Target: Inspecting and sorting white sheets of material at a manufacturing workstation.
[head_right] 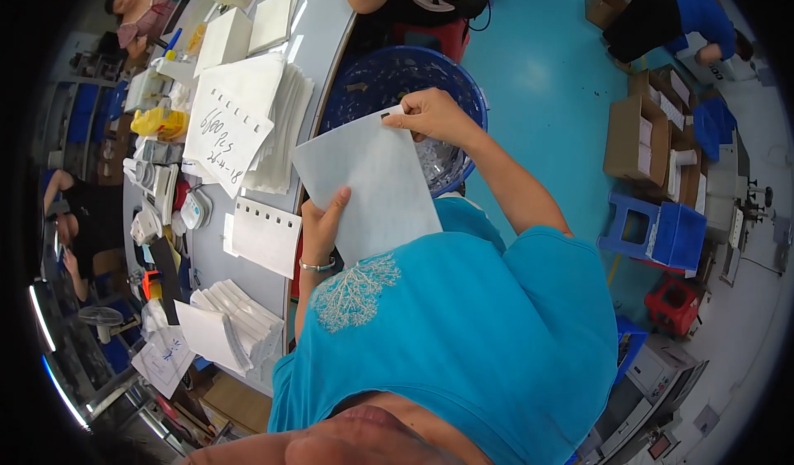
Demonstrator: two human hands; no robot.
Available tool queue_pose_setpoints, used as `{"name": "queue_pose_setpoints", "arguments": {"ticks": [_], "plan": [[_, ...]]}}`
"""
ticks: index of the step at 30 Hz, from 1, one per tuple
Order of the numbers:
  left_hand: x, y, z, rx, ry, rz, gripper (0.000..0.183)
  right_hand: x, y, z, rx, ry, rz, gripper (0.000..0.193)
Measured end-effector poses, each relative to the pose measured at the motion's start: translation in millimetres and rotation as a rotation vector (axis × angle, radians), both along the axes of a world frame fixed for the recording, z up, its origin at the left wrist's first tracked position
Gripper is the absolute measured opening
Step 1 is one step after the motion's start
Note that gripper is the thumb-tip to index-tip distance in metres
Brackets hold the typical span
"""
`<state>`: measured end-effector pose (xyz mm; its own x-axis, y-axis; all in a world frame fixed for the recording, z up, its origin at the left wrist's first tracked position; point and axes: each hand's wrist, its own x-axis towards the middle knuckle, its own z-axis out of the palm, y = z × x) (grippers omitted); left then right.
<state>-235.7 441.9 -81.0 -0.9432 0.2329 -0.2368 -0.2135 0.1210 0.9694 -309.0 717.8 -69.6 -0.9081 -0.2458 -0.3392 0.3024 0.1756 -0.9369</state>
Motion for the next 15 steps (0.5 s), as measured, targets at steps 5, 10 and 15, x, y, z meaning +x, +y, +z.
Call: {"name": "queue_pose_setpoints", "arguments": {"ticks": [5, 10, 15], "plan": [[-6, -1, 1, 0.032, -0.01, 0.04, 0.038, 9, -6, -2, -0.216, 0.0, -0.055, 0.028], [-18, 8, 12, -0.003, -0.008, 0.007, 0.037, 0, -2, -12, -0.221, 0.084, -0.03, 0.025], [-27, 18, 20, -0.118, 0.151, -0.006, 0.034, -10, -3, -15, -0.117, 0.055, -0.097, 0.025]]}}
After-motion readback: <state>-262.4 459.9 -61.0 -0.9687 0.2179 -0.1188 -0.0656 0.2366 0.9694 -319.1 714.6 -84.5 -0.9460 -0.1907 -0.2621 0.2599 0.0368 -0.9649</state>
